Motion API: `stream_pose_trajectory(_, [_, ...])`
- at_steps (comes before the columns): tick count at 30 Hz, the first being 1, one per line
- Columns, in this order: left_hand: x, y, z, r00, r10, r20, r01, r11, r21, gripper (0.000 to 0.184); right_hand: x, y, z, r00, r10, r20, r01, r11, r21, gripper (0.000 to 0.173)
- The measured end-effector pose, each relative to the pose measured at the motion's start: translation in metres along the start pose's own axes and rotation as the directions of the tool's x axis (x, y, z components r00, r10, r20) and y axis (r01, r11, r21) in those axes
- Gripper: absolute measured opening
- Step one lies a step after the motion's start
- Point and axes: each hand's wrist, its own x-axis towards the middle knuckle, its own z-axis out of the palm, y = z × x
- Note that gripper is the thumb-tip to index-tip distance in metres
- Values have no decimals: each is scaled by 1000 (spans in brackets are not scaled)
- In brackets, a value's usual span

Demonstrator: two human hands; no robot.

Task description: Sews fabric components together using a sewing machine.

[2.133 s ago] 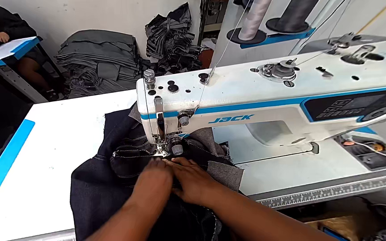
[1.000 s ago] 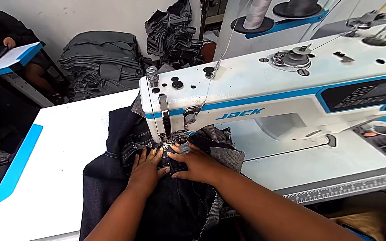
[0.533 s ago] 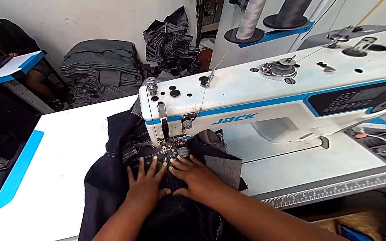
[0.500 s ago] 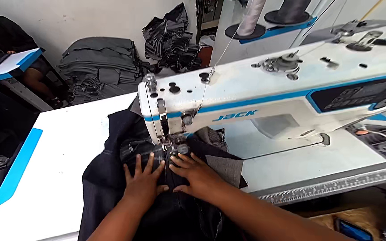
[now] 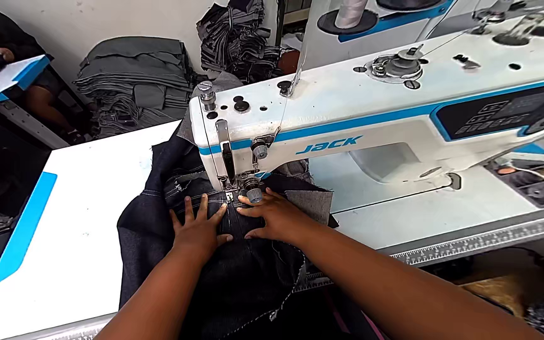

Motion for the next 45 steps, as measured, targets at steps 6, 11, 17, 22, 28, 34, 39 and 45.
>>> stream_pose_trajectory(6, [18, -5, -13, 1000, 3, -6, -3, 1000, 19, 75, 19, 4, -10, 999, 28, 18, -27, 999, -45, 62])
stream_pose_trajectory(11, [35, -6, -29, 1000, -13, -8, 14, 999, 33, 72, 35, 6, -24, 999, 26, -34, -27, 999, -42, 54])
stream_pose_trajectory(17, [-44, 2, 10, 979, 80, 186, -77, 997, -24, 100, -11, -44, -31, 929, 214, 302, -125, 949, -289, 100])
stream_pose_trajectory(22, [-98, -27, 45, 965, -31, 262, 56, 995, -86, 93, -80, -49, -19, 834, 330, 442, -202, 928, -312, 76])
stream_pose_trajectory(28, [-36, 16, 46, 963, 139, -232, -178, 971, -159, 76, -61, -64, 5, 985, 96, 146, -71, 983, -167, 61])
stream_pose_trajectory(34, [-24, 3, 56, 979, 128, -157, -159, 966, -203, 93, -65, -27, 19, 977, 137, 166, -116, 985, -131, 83])
stream_pose_trajectory(39, [8, -5, 39, 967, 136, -213, -179, 964, -198, 91, -33, -16, 5, 981, 136, 140, -116, 983, -141, 85])
stream_pose_trajectory(45, [42, -15, 10, 972, 135, -192, -173, 965, -198, 87, 5, -7, -14, 976, 156, 149, -137, 981, -134, 85])
